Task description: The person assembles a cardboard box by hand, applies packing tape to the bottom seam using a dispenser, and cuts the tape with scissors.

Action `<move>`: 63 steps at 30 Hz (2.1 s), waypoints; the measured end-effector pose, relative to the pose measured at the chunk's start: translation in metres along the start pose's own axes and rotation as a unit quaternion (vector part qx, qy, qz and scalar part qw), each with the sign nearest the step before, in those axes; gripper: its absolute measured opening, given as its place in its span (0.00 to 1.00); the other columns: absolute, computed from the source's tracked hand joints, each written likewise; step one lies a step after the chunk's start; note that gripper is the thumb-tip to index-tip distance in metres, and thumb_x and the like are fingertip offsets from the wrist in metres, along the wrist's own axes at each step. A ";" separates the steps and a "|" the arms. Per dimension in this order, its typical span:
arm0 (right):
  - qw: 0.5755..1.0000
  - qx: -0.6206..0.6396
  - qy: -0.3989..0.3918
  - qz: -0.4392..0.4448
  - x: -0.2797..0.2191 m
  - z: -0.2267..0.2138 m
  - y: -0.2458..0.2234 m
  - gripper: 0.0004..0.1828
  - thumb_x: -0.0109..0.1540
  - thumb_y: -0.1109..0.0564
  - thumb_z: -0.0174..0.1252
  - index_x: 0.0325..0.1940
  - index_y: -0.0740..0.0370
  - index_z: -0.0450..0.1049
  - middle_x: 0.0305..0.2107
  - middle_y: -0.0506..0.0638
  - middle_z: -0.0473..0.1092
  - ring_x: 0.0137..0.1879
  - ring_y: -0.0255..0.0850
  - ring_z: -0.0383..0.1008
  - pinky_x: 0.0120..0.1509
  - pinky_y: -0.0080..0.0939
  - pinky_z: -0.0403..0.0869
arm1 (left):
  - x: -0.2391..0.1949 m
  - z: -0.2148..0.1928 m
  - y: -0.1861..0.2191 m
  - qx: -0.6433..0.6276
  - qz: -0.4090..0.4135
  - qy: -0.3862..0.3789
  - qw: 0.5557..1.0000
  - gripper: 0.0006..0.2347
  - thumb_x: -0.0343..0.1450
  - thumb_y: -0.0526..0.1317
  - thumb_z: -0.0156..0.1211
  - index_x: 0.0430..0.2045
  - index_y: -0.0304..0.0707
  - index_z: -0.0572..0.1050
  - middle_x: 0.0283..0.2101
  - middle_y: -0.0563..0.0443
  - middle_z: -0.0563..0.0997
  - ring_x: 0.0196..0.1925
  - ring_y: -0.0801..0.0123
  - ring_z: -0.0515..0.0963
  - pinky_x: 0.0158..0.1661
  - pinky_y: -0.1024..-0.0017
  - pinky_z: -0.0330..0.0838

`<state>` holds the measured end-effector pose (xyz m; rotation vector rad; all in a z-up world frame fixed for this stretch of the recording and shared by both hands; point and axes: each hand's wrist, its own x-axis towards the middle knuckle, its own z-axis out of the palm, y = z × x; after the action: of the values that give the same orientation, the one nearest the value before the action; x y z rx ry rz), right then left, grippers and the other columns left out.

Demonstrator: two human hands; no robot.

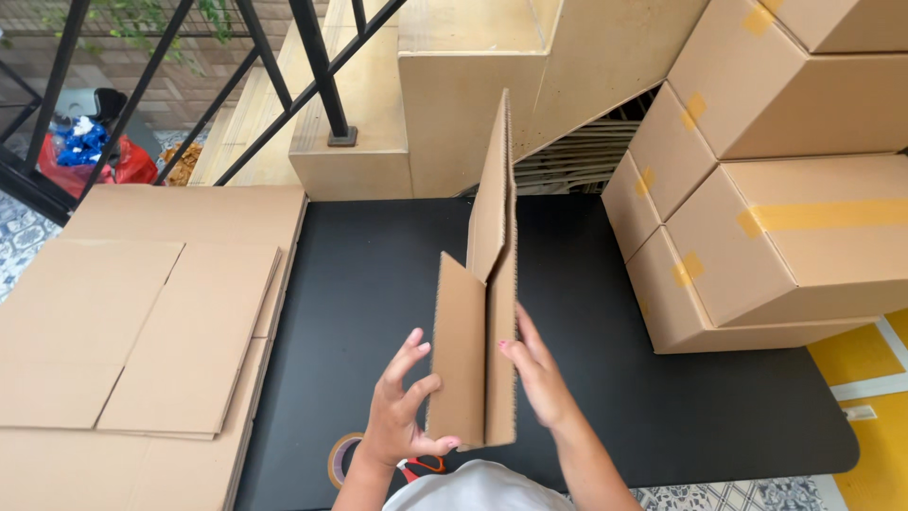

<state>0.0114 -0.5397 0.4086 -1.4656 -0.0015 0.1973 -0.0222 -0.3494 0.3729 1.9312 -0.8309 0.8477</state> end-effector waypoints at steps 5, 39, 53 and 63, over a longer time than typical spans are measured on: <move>0.996 -0.044 0.080 0.006 -0.004 -0.021 -0.018 0.34 0.49 0.63 0.41 0.62 0.58 0.57 0.54 0.46 0.62 0.55 0.33 0.61 0.56 0.31 0.60 | 0.012 -0.004 0.005 -0.022 0.016 -0.114 0.993 0.28 0.57 0.64 0.52 0.29 0.33 0.66 0.45 0.44 0.74 0.56 0.50 0.69 0.57 0.45 0.51; 0.926 -0.332 0.116 -0.137 0.014 -0.012 -0.090 0.27 0.47 0.72 0.39 0.46 0.57 0.70 0.46 0.49 0.70 0.58 0.38 0.67 0.60 0.28 0.63 | 0.054 -0.034 0.088 0.217 0.172 -0.129 0.952 0.05 0.67 0.31 0.51 0.20 0.39 0.69 0.16 0.57 0.61 0.19 0.73 0.59 0.20 0.79 0.55; 0.917 -0.339 0.173 -0.121 0.042 -0.021 -0.077 0.28 0.47 0.71 0.40 0.46 0.53 0.69 0.51 0.43 0.68 0.29 0.27 0.61 0.29 0.28 0.57 | 0.033 -0.071 0.032 0.232 -0.160 -0.277 0.919 0.07 0.54 0.42 0.64 0.16 0.44 0.72 0.30 0.59 0.66 0.43 0.67 0.65 0.49 0.55 0.47; 0.932 -0.293 0.190 -0.101 0.040 -0.019 -0.080 0.25 0.48 0.70 0.39 0.43 0.52 0.70 0.51 0.44 0.68 0.29 0.23 0.64 0.29 0.26 0.57 | 0.034 -0.069 0.038 0.234 -0.003 -0.139 0.962 0.14 0.62 0.48 0.63 0.09 0.50 0.65 0.58 0.53 0.63 0.58 0.58 0.61 0.48 0.65 0.50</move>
<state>0.0633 -0.5608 0.4810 -2.0665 0.1109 -0.2852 -0.0511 -0.3121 0.4448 2.5122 -0.8385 0.8327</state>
